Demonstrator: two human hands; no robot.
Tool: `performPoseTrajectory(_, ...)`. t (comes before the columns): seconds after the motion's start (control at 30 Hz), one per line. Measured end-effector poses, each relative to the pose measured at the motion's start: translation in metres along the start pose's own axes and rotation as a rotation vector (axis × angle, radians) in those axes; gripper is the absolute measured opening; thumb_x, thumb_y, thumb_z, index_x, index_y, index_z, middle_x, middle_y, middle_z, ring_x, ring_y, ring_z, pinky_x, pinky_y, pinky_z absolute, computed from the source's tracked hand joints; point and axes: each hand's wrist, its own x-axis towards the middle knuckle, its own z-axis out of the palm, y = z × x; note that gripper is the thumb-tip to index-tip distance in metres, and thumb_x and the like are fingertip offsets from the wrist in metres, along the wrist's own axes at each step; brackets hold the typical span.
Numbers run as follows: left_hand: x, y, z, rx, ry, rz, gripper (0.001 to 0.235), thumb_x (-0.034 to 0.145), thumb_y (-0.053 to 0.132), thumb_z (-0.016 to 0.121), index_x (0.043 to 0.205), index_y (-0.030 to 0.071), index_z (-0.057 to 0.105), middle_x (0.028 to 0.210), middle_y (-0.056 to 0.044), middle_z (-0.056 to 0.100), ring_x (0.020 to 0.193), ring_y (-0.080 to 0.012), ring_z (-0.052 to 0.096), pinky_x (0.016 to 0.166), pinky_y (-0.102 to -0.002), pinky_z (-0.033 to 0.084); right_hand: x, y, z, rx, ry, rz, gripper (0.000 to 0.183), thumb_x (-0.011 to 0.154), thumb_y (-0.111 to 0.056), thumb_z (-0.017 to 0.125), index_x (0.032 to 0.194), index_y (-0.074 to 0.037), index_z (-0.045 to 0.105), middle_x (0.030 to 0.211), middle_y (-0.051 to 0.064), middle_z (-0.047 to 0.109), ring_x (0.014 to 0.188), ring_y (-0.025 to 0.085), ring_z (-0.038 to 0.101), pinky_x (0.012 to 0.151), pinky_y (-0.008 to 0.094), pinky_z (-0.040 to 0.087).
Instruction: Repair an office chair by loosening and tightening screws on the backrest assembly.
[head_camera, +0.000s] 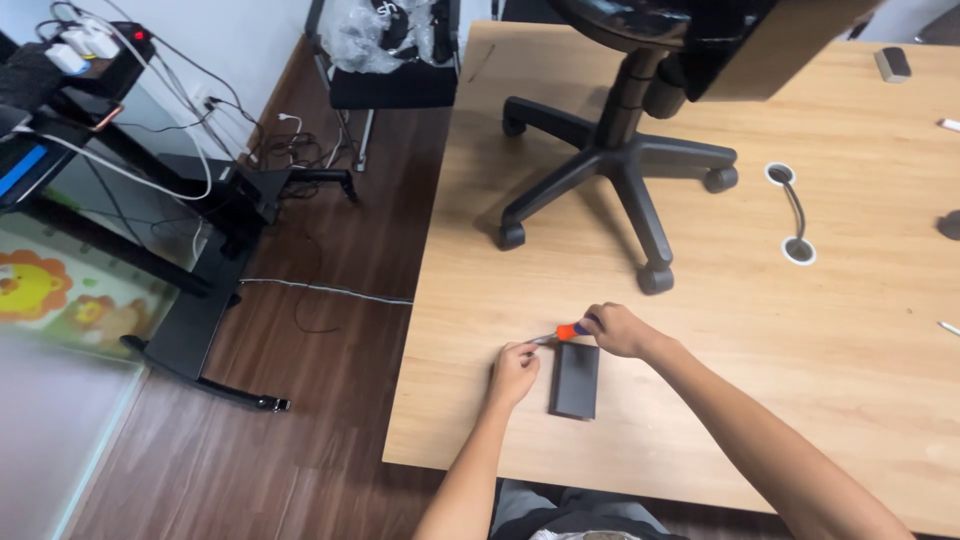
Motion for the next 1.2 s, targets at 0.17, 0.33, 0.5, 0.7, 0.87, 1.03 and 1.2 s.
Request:
performPoseTrajectory(0.17, 0.007, -0.018, 0.039, 0.011, -0.069, 0.006, 0.031, 0.085, 0.004, 0.071, 0.114, -0.004, 0.072, 0.116, -0.016, 0.064, 0.095, -0.0239, 0.075, 0.080, -0.032, 0.063, -0.018, 0.045, 0.020, 0.042, -0.032, 0.018, 0.034, 0.100, -0.032, 0.059, 0.107, -0.001, 0.071, 0.101, 0.022, 0.074, 0.101, 0.038, 0.070, 0.091, 0.045, 0.055)
performPoseTrajectory(0.33, 0.008, -0.005, 0.050, 0.036, -0.068, 0.029, 0.035, 0.084, 0.000, 0.068, 0.118, -0.004, 0.072, 0.118, -0.016, 0.063, 0.096, -0.0234, 0.075, 0.081, -0.031, 0.063, -0.022, 0.078, 0.055, 0.038, -0.083, -0.022, 0.044, 0.088, -0.030, 0.071, 0.121, -0.002, 0.064, 0.110, 0.021, 0.070, 0.104, 0.038, 0.068, 0.091, 0.045, 0.054)
performPoseTrajectory(0.5, 0.003, 0.009, 0.049, 0.119, -0.071, -0.002, 0.038, 0.085, 0.004, 0.076, 0.122, -0.005, 0.070, 0.120, -0.016, 0.062, 0.095, -0.0238, 0.075, 0.083, -0.031, 0.060, -0.018, 0.080, 0.082, 0.067, -0.213, 0.182, 0.054, 0.084, -0.031, 0.071, 0.124, 0.002, 0.055, 0.107, 0.024, 0.072, 0.105, 0.037, 0.071, 0.094, 0.043, 0.057)
performPoseTrajectory(0.7, 0.006, -0.007, 0.061, 0.145, -0.071, -0.073, 0.050, 0.078, 0.005, 0.084, 0.124, -0.006, 0.067, 0.124, -0.016, 0.061, 0.094, -0.0253, 0.074, 0.083, -0.033, 0.060, -0.019, 0.051, 0.079, 0.373, -0.135, 0.473, 0.057, 0.082, -0.037, 0.072, 0.118, 0.002, 0.053, 0.101, 0.021, 0.072, 0.086, 0.031, 0.077, 0.067, 0.041, 0.063)
performPoseTrajectory(0.87, 0.014, -0.030, 0.063, -0.020, -0.045, -0.154, 0.053, 0.077, 0.004, 0.083, 0.126, -0.006, 0.066, 0.129, -0.015, 0.061, 0.097, -0.0226, 0.076, 0.082, -0.031, 0.062, -0.020, 0.040, 0.072, 0.465, -0.091, 0.572, 0.049, 0.084, -0.036, 0.070, 0.117, -0.001, 0.057, 0.093, 0.016, 0.070, 0.072, 0.022, 0.069, 0.054, 0.035, 0.056)
performPoseTrajectory(1.03, 0.010, 0.003, 0.044, -0.267, -0.068, -0.347, 0.055, 0.080, 0.014, 0.083, 0.130, 0.001, 0.064, 0.121, -0.013, 0.070, 0.094, -0.0181, 0.073, 0.076, -0.033, 0.061, -0.018, 0.033, 0.066, 0.589, -0.059, 0.549, 0.043, 0.084, -0.024, 0.074, 0.117, -0.002, 0.055, 0.088, 0.016, 0.066, 0.065, 0.021, 0.061, 0.049, 0.035, 0.047)
performPoseTrajectory(1.2, 0.023, 0.009, 0.027, -0.479, -0.011, -0.486, 0.047, 0.099, 0.044, 0.060, 0.124, 0.006, 0.072, 0.109, -0.007, 0.075, 0.095, -0.0122, 0.070, 0.080, -0.029, 0.058, -0.011, 0.019, 0.053, 0.654, 0.132, 0.238, 0.056, 0.077, -0.003, 0.071, 0.130, -0.011, 0.056, 0.093, 0.011, 0.065, 0.078, 0.020, 0.066, 0.071, 0.033, 0.055)
